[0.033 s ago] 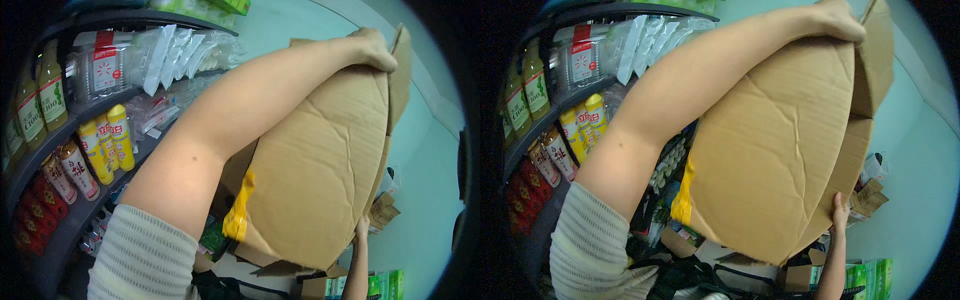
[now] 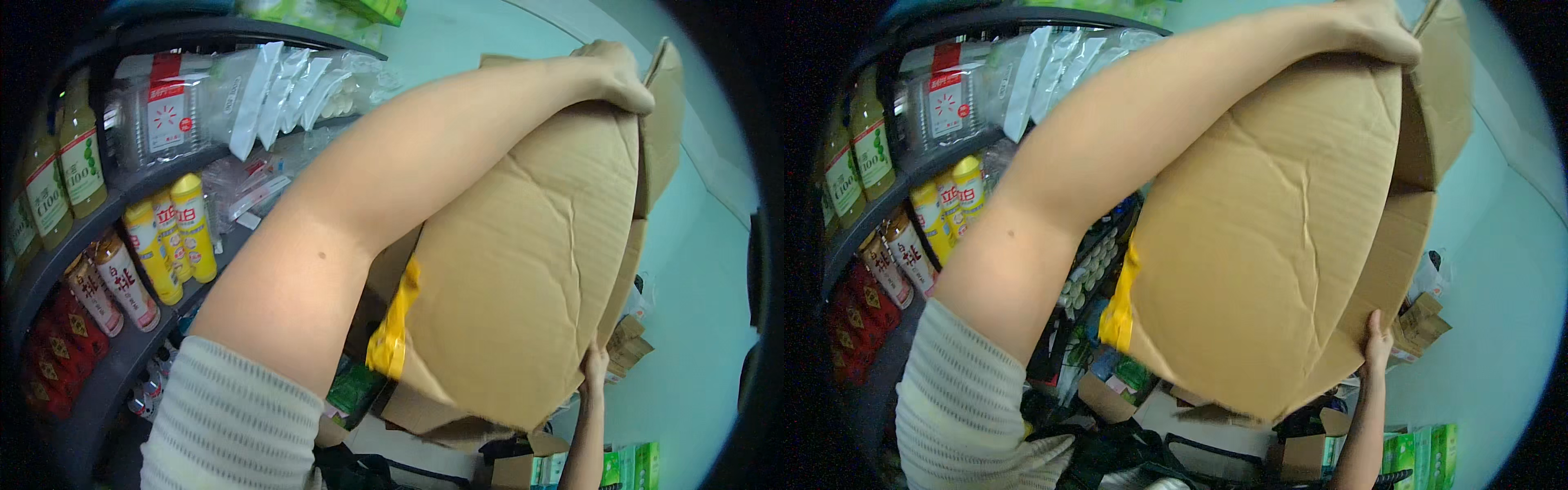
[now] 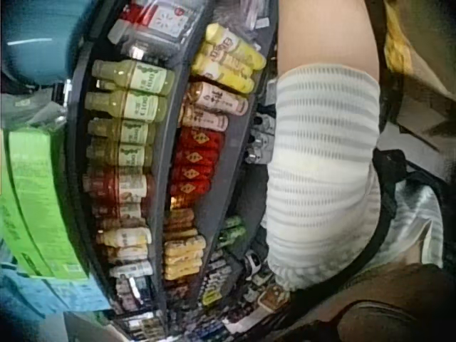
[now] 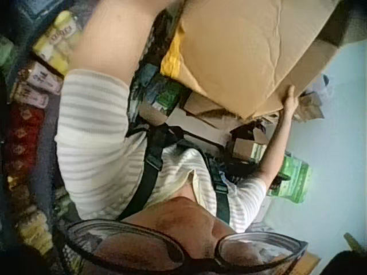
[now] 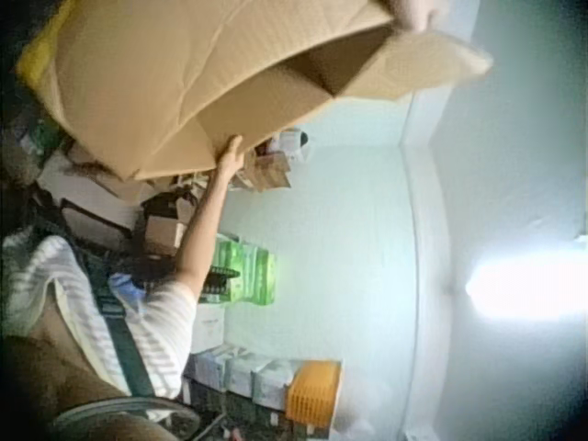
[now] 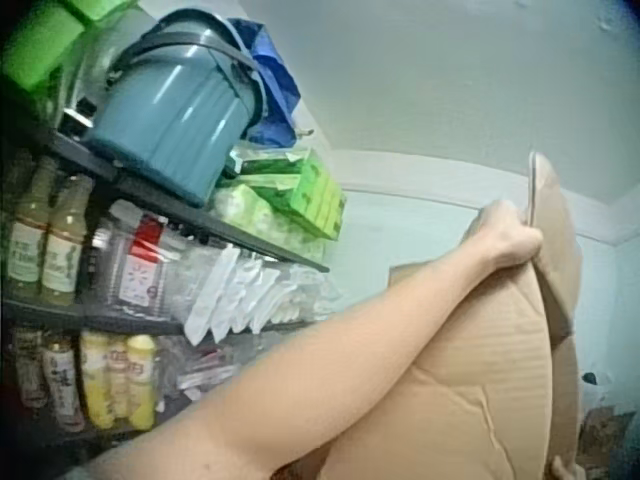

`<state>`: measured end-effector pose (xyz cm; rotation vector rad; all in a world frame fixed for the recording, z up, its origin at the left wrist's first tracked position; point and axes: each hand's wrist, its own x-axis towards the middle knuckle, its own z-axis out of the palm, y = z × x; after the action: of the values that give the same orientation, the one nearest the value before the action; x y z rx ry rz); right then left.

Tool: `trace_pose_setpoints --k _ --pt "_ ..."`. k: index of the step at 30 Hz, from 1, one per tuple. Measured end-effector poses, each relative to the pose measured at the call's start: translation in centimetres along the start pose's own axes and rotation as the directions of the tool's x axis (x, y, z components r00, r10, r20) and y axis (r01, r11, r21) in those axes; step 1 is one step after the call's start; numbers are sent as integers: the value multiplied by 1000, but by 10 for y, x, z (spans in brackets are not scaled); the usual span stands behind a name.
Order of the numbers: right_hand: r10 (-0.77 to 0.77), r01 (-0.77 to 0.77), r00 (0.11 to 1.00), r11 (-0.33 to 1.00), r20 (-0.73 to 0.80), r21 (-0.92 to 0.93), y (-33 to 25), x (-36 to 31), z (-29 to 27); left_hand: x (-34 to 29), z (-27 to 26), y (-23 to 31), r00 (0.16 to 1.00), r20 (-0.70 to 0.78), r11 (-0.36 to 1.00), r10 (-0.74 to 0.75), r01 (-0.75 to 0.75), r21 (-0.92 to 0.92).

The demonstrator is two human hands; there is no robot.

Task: The person gathers several empty cardboard boxes from a cluttered storage area, carries them to the store aisle, and assembles them by folding the flaps and taping the seams. The person then flattens the assembled boxes and lays them on the floor.

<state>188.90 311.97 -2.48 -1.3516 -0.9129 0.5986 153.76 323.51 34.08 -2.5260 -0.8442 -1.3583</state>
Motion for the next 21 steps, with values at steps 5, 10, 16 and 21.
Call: trace_pose_setpoints --k 5,10,16,21 --pt "-229 226 961 973 -154 -36 -1 98 6 52 14 1 963 -155 905 220 -142 400" --pt "-136 89 967 973 -215 -214 28 180 35 56 42 -39 996 61 773 67 -91 628" --pt "389 -367 908 917 155 -156 105 220 98 -21 169 -86 950 299 852 91 -230 470" --pt "478 -324 805 850 351 -414 160 227 171 -129 293 -125 826 547 947 136 -271 175"
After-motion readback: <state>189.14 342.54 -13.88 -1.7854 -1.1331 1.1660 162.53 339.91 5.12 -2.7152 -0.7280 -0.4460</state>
